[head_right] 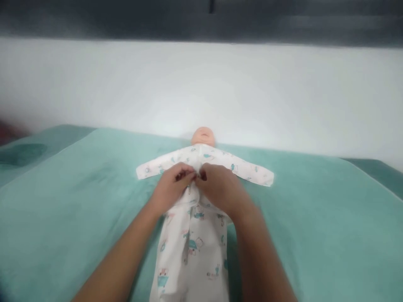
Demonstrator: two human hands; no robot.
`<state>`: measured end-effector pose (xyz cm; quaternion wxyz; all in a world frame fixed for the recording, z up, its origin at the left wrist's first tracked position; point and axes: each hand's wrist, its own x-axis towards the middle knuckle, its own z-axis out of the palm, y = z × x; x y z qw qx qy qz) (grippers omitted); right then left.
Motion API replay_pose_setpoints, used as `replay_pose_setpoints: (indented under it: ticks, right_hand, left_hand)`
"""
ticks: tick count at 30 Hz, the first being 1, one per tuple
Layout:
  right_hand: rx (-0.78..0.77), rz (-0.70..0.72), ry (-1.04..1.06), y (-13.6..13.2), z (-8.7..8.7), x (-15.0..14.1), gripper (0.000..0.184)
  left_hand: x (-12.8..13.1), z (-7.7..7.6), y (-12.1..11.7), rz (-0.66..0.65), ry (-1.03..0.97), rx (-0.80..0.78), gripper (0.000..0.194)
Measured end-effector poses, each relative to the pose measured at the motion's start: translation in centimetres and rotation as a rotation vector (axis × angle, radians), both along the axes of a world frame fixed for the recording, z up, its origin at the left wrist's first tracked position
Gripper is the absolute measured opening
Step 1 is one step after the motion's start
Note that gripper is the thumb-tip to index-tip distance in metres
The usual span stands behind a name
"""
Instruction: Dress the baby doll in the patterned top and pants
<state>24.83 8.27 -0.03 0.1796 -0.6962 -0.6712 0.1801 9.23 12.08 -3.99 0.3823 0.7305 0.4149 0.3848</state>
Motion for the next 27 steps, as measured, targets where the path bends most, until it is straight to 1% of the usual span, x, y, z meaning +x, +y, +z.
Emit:
replay_pose_setpoints:
  ticks: [3, 6, 9, 11, 14, 17, 20, 24, 27]
  right_hand:
    - [0.021, -0.025, 0.103, -0.2, -0.1, 0.5, 0.021]
    - [0.093, -0.121, 0.254, -0.9, -0.5, 0.7, 0.016]
    - [0.182, -0.235, 0.45, -1.7, -1.7, 0.3, 0.013]
    - [0.258, -0.276, 0.586, -2.1, -2.6, -0.2, 0.015]
    - [0.363, -0.26, 0.73, -2.3, -3.6, -0.8, 0.017]
    - [0.412, -0.246, 0.78, -2.1, -4.1, -1.1, 0.018]
    - [0.406, -0.252, 0.817, -2.0, -4.3, -0.9, 0.02]
    - [0.366, -0.227, 0.897, -1.9, -4.4, -0.6, 0.021]
    - [0.348, -0.208, 0.881, -1.9, -4.4, -0.5, 0.023]
  left_hand:
    - [0.0, 0.1, -0.2, 0.018, -0.076, -0.019, 0.011]
    - [0.0, 0.3, -0.6, 0.015, -0.173, -0.031, 0.011]
    - [0.2, 0.4, -1.1, 0.0, -0.238, -0.062, 0.01]
    - [0.4, 0.4, -1.2, -0.017, -0.27, -0.082, 0.01]
    - [0.7, 0.4, -1.4, -0.032, -0.312, -0.117, 0.01]
    - [0.8, 0.4, -1.4, -0.04, -0.363, -0.169, 0.01]
    - [0.8, 0.6, -1.3, -0.055, -0.388, -0.204, 0.013]
    - [0.7, 0.6, -1.2, -0.083, -0.372, -0.242, 0.014]
    - [0.7, 0.5, -1.0, -0.099, -0.407, -0.281, 0.015]
